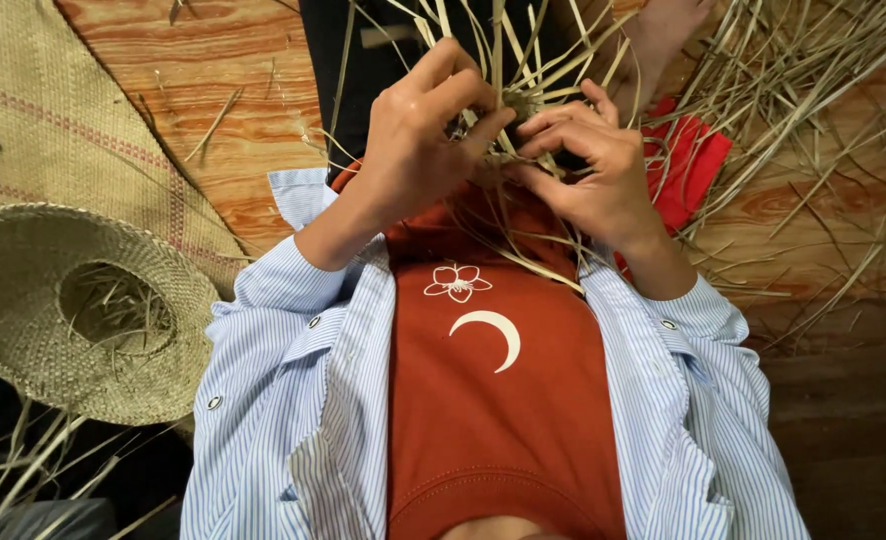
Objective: A person sits on the floor and weaves a small basket using dried straw fibers, occasionally using a small needle-like tool to assist.
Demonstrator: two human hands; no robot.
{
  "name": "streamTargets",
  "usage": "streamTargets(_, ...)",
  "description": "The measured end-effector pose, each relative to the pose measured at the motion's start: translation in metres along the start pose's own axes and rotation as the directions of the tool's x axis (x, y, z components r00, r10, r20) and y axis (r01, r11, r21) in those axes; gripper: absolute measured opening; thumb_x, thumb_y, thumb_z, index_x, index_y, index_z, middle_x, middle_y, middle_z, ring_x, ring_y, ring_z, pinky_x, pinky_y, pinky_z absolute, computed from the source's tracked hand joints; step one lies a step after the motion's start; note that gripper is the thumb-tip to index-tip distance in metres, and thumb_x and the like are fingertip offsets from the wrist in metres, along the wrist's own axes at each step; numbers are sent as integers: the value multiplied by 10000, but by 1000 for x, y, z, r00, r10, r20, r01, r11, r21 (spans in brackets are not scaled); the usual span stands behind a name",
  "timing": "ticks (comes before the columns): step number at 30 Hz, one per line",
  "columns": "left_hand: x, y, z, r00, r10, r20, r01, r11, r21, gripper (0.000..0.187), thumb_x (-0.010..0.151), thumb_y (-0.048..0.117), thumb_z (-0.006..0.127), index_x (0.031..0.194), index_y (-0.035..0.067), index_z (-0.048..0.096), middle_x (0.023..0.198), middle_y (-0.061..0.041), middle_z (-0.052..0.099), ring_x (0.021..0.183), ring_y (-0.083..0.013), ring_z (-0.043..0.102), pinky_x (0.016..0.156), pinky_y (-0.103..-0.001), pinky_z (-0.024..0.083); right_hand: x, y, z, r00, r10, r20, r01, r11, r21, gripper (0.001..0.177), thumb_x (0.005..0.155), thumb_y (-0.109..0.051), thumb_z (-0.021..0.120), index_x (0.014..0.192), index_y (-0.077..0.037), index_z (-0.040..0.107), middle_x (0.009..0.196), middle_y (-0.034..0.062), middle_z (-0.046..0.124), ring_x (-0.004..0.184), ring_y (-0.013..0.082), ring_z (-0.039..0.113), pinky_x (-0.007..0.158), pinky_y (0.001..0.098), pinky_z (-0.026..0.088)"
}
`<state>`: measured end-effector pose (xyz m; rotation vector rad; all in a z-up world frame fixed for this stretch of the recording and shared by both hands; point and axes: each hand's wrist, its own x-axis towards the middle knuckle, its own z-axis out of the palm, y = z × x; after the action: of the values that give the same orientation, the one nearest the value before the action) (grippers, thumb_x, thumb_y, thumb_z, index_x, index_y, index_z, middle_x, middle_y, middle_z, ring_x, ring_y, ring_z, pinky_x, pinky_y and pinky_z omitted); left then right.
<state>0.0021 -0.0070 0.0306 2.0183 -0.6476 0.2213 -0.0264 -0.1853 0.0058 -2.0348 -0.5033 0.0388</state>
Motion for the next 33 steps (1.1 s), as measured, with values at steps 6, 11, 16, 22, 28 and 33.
streamTargets(6, -1, 13, -28, 951, 109, 289, 10, 924, -382, 162, 659, -99, 689, 719, -16, 564, 740, -61, 487, 642, -163, 457, 580, -247, 395, -11, 4, 3, 998, -41, 48, 41, 999, 9, 162, 666, -60, 751, 703, -108, 600, 734, -8, 623, 878, 167, 558, 1028, 470, 170)
streamTargets(11, -13, 20, -44, 850, 222, 477, -126, 966, -226, 100, 658, -8, 655, 710, 36, 582, 751, -27, 554, 524, -166, 495, 470, -269, 380, -14, -3, 4, 994, -87, 64, 86, 996, 12, 164, 655, 32, 692, 638, -89, 583, 724, 12, 636, 878, 191, 546, 1005, 480, 160)
streamTargets(16, -22, 16, -45, 786, 190, 588, -143, 982, -126, 116, 603, 58, 619, 706, 62, 565, 713, -12, 521, 525, -216, 472, 469, -320, 352, -14, -5, 10, 985, -144, 99, 146, 989, -9, 141, 671, 3, 658, 614, -109, 595, 707, 0, 638, 871, 174, 530, 994, 469, 134)
streamTargets(22, -25, 15, -43, 712, 80, 698, -56, 997, -58, 348, 572, 1, 526, 884, 111, 632, 791, -23, 620, 586, -248, 552, 467, -325, 409, -13, -8, 8, 940, -304, 157, 311, 950, -19, 32, 670, -75, 610, 676, -101, 628, 739, -12, 606, 833, 175, 513, 927, 500, 148)
streamTargets(28, -27, 10, -47, 882, 28, 471, -31, 1000, -1, 310, 618, 30, 679, 906, 78, 577, 757, -18, 594, 609, -132, 571, 502, -262, 431, -14, 9, -17, 911, -250, -327, 340, 904, 257, 132, 717, -185, 645, 702, -146, 520, 710, -10, 557, 789, 153, 535, 1015, 381, 308)
streamTargets(33, -26, -27, -51, 961, -43, 273, 92, 981, -169, 293, 653, -60, 712, 896, 4, 563, 645, -32, 570, 524, -101, 514, 438, -202, 394, -12, 7, -19, 849, -36, -528, 157, 970, 186, 122, 765, -166, 607, 701, -116, 516, 704, 29, 566, 728, 150, 545, 945, 360, 422)
